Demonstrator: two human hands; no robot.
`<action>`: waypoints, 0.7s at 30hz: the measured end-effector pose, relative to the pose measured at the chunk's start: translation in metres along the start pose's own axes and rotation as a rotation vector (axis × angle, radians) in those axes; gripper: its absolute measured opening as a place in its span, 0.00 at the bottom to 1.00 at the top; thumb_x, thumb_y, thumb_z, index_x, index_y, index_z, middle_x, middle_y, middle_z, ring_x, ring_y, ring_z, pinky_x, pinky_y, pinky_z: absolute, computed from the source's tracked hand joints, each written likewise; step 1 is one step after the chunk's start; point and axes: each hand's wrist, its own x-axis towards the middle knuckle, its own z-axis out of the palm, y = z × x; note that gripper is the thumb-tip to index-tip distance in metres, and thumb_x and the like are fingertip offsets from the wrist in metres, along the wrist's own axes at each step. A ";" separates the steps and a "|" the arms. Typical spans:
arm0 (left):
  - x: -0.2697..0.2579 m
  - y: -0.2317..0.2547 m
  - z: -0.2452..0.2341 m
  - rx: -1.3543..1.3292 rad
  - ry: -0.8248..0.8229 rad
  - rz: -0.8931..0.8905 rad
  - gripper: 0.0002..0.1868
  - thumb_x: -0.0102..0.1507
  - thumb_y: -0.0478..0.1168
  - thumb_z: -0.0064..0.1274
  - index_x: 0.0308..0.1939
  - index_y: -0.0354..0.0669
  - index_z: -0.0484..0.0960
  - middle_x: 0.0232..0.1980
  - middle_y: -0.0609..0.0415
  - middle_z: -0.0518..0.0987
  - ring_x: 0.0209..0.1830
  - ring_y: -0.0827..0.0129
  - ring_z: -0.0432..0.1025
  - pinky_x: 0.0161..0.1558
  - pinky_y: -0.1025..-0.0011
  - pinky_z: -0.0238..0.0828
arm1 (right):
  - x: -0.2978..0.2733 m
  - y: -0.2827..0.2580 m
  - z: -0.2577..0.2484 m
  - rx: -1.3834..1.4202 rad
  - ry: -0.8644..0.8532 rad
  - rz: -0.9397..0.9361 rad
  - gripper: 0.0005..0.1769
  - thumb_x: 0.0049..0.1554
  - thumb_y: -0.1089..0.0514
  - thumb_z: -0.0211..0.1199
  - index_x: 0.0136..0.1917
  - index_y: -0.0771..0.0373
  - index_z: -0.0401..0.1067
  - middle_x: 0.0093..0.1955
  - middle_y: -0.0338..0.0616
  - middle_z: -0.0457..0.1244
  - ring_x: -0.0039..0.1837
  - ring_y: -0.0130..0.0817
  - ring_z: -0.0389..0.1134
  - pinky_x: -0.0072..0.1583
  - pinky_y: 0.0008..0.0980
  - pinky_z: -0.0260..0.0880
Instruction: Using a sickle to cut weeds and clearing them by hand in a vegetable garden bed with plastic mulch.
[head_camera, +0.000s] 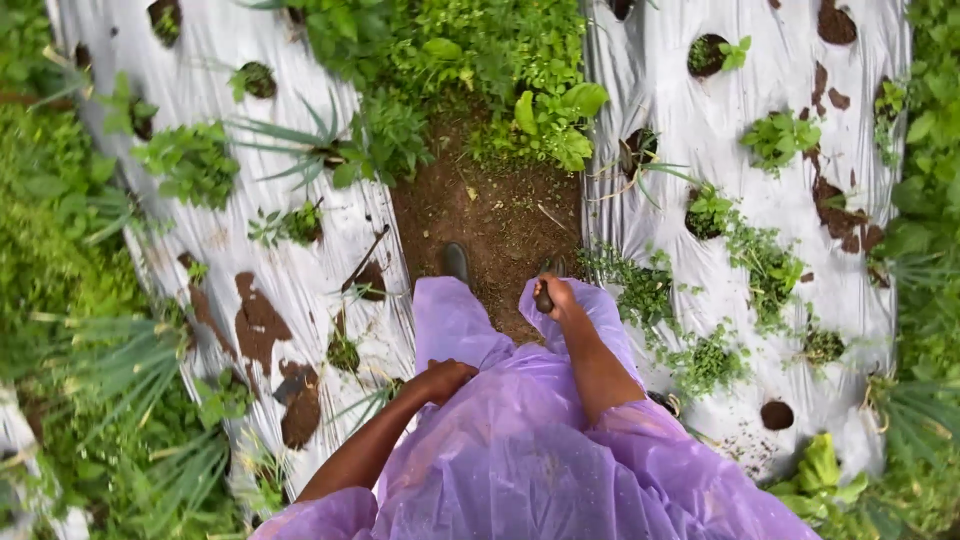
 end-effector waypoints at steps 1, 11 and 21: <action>0.020 -0.009 -0.011 0.026 -0.018 0.011 0.26 0.55 0.37 0.64 0.56 0.66 0.82 0.54 0.48 0.84 0.62 0.40 0.73 0.67 0.29 0.51 | 0.004 0.002 0.013 0.028 0.015 -0.009 0.06 0.59 0.65 0.61 0.47 0.69 0.66 0.34 0.50 0.63 0.32 0.28 0.64 0.34 0.28 0.73; 0.309 -0.120 -0.154 0.209 -0.005 -0.045 0.36 0.54 0.36 0.66 0.67 0.52 0.76 0.65 0.35 0.76 0.69 0.37 0.65 0.68 0.23 0.42 | 0.219 0.054 0.040 -0.070 0.156 -0.048 0.26 0.68 0.49 0.50 0.69 0.71 0.54 0.45 0.52 0.64 0.41 0.38 0.71 0.45 0.42 0.83; 0.520 -0.127 -0.274 0.740 0.379 0.058 0.24 0.65 0.38 0.57 0.67 0.50 0.76 0.73 0.44 0.68 0.73 0.43 0.61 0.66 0.35 0.61 | 0.328 0.050 0.070 -0.349 0.228 -0.296 0.36 0.72 0.55 0.46 0.82 0.76 0.35 0.54 0.62 0.63 0.42 0.36 0.71 0.43 0.38 0.79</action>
